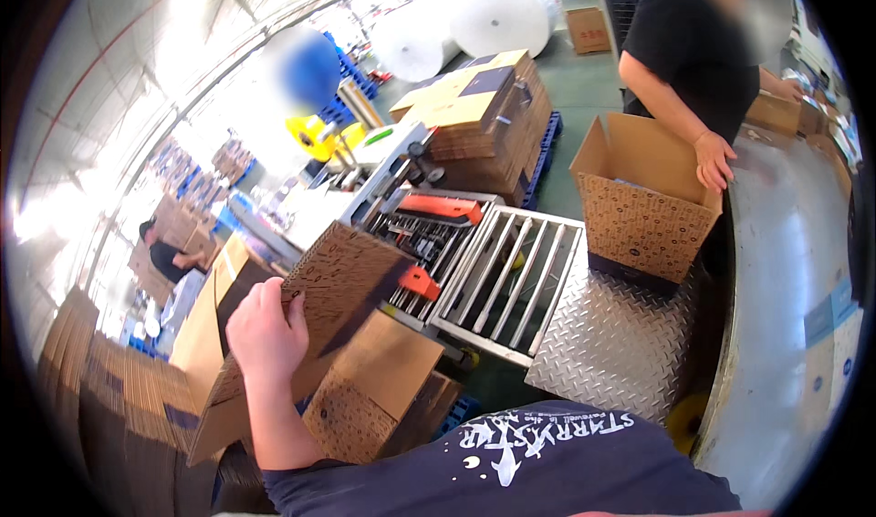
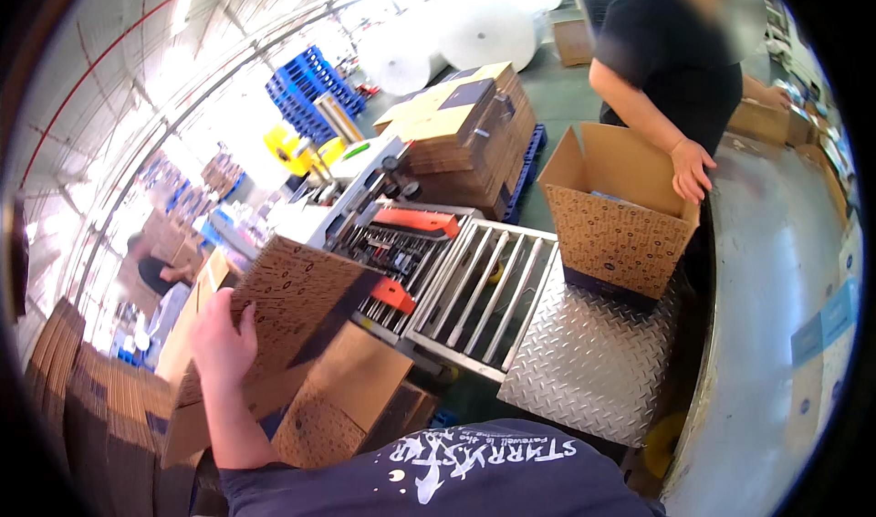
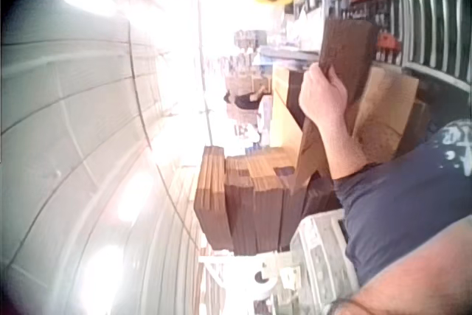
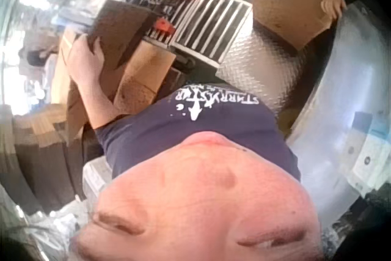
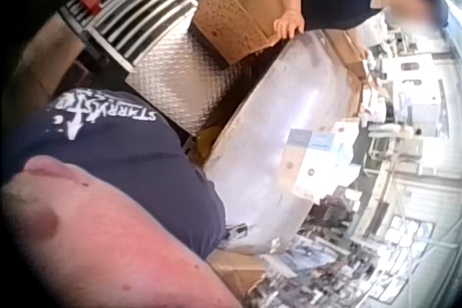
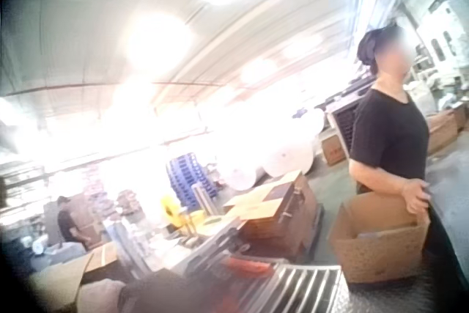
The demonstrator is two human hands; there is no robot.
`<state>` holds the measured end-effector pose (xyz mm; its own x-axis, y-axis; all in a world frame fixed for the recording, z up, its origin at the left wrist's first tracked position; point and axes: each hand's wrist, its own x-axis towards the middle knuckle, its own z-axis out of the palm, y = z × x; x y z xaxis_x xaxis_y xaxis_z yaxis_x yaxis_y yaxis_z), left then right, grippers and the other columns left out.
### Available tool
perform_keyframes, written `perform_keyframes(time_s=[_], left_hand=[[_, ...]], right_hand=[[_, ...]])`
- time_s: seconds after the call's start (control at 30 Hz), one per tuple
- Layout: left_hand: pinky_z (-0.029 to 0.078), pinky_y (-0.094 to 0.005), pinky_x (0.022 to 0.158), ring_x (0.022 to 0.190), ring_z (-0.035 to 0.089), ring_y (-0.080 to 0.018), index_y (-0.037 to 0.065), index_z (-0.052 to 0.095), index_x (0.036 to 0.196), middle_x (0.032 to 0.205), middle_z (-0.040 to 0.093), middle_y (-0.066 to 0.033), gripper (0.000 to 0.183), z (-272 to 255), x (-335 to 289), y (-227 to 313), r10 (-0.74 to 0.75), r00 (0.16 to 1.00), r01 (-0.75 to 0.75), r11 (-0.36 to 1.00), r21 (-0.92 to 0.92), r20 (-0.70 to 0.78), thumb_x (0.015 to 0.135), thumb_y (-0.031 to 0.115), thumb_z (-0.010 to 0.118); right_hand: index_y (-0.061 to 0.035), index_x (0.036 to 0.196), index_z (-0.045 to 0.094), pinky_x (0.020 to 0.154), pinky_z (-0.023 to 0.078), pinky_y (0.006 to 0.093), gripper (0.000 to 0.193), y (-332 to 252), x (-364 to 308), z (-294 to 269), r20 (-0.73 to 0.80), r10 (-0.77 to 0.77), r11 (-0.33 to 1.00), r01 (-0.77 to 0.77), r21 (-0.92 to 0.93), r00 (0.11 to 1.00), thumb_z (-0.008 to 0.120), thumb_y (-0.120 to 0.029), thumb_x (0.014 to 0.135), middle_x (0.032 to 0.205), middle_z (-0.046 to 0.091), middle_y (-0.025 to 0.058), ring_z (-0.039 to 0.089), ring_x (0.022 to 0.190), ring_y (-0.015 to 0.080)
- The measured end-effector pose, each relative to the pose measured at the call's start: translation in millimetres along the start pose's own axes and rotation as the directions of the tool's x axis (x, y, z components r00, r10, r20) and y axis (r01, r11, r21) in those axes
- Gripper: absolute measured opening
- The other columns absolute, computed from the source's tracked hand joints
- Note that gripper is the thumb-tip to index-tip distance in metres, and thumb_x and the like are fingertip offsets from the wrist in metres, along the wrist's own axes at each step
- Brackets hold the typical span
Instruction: The person packs boxes with blue and white product packages, places the filled boxes onto a conveyor belt for sealing, and prepares new cardboard boxes for packing.
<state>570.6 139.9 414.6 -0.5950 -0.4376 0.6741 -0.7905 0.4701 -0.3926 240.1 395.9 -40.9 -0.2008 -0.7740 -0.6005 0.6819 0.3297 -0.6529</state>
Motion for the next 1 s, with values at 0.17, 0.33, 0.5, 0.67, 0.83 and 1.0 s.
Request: perform_keyframes(time_s=[0.17, 0.33, 0.5, 0.67, 0.83, 1.0], left_hand=[[0.037, -0.0317, 0.045, 0.051, 0.048, -0.0191, 0.009, 0.057, 0.085, 0.061, 0.046, -0.0027, 0.048, -35.2, 68.4, 61.3, 0.364, 0.759, -0.531, 0.826, -0.190, -0.539, 0.062, 0.045, 0.078], [0.036, -0.0284, 0.042, 0.048, 0.048, -0.0133, 0.010, 0.056, 0.087, 0.057, 0.040, 0.0010, 0.043, 1.6, 97.9, 150.6, 0.655, 0.531, -0.847, 0.391, -0.360, -0.538, 0.070, 0.048, 0.068], [0.045, -0.0306, 0.046, 0.053, 0.057, -0.0179, 0.010, 0.048, 0.075, 0.059, 0.047, -0.0018, 0.038, 50.6, 74.2, 220.9, 0.746, 0.378, -0.850, 0.044, -0.526, -0.548, 0.078, 0.045, 0.060], [0.046, -0.0325, 0.052, 0.059, 0.057, -0.0210, 0.011, 0.047, 0.074, 0.063, 0.049, -0.0036, 0.036, 80.3, 37.1, 258.3, 0.647, 0.292, -0.772, -0.275, -0.573, -0.704, 0.078, 0.044, 0.061], [0.047, -0.0359, 0.061, 0.069, 0.059, -0.0219, 0.011, 0.051, 0.082, 0.070, 0.054, -0.0040, 0.028, 99.7, 20.3, 259.2, 0.744, 0.236, -0.718, -0.300, -0.628, -0.625, 0.078, 0.037, 0.062], [0.039, -0.0395, 0.082, 0.087, 0.056, -0.0204, 0.016, 0.062, 0.091, 0.081, 0.058, 0.0004, 0.030, 176.8, 79.7, 233.3, 0.660, 0.640, -0.684, 0.258, -0.682, -0.393, 0.072, 0.038, 0.068]], right_hand=[[-0.0107, 0.114, 0.058, 0.079, 0.050, 0.0400, 0.040, 17.5, -17.8, -5.8, -0.119, -0.039, 0.964, 0.068, 0.256, 0.992, 0.057, -0.038, 0.085, 0.099, 0.066, 0.0114, 0.063, 0.088, 0.0244], [-0.0114, 0.115, 0.057, 0.079, 0.050, 0.0404, 0.040, 35.9, -44.2, -2.9, -0.282, -0.068, 0.874, 0.193, 0.446, 0.957, 0.056, -0.039, 0.086, 0.100, 0.066, 0.0114, 0.063, 0.088, 0.0247], [-0.0121, 0.117, 0.056, 0.079, 0.050, 0.0408, 0.041, 56.6, -70.5, 16.4, -0.427, -0.061, 0.770, 0.315, 0.554, 0.902, 0.055, -0.039, 0.087, 0.101, 0.065, 0.0113, 0.063, 0.088, 0.0250], [-0.0128, 0.118, 0.054, 0.080, 0.049, 0.0413, 0.041, 75.2, -90.2, 35.2, -0.524, -0.030, 0.678, 0.402, 0.615, 0.851, 0.054, -0.040, 0.087, 0.102, 0.065, 0.0113, 0.062, 0.089, 0.0253], [-0.0135, 0.120, 0.053, 0.080, 0.049, 0.0417, 0.041, 81.1, -109.0, 46.3, -0.564, -0.008, 0.611, 0.450, 0.651, 0.826, 0.053, -0.040, 0.088, 0.103, 0.065, 0.0113, 0.062, 0.089, 0.0257], [-0.0151, 0.132, 0.044, 0.084, 0.047, 0.0402, 0.050, -17.7, -127.3, -40.8, -0.680, -0.368, 0.812, 0.576, 0.098, 0.634, 0.049, -0.042, 0.091, 0.118, 0.058, 0.0102, 0.059, 0.097, 0.0225]])
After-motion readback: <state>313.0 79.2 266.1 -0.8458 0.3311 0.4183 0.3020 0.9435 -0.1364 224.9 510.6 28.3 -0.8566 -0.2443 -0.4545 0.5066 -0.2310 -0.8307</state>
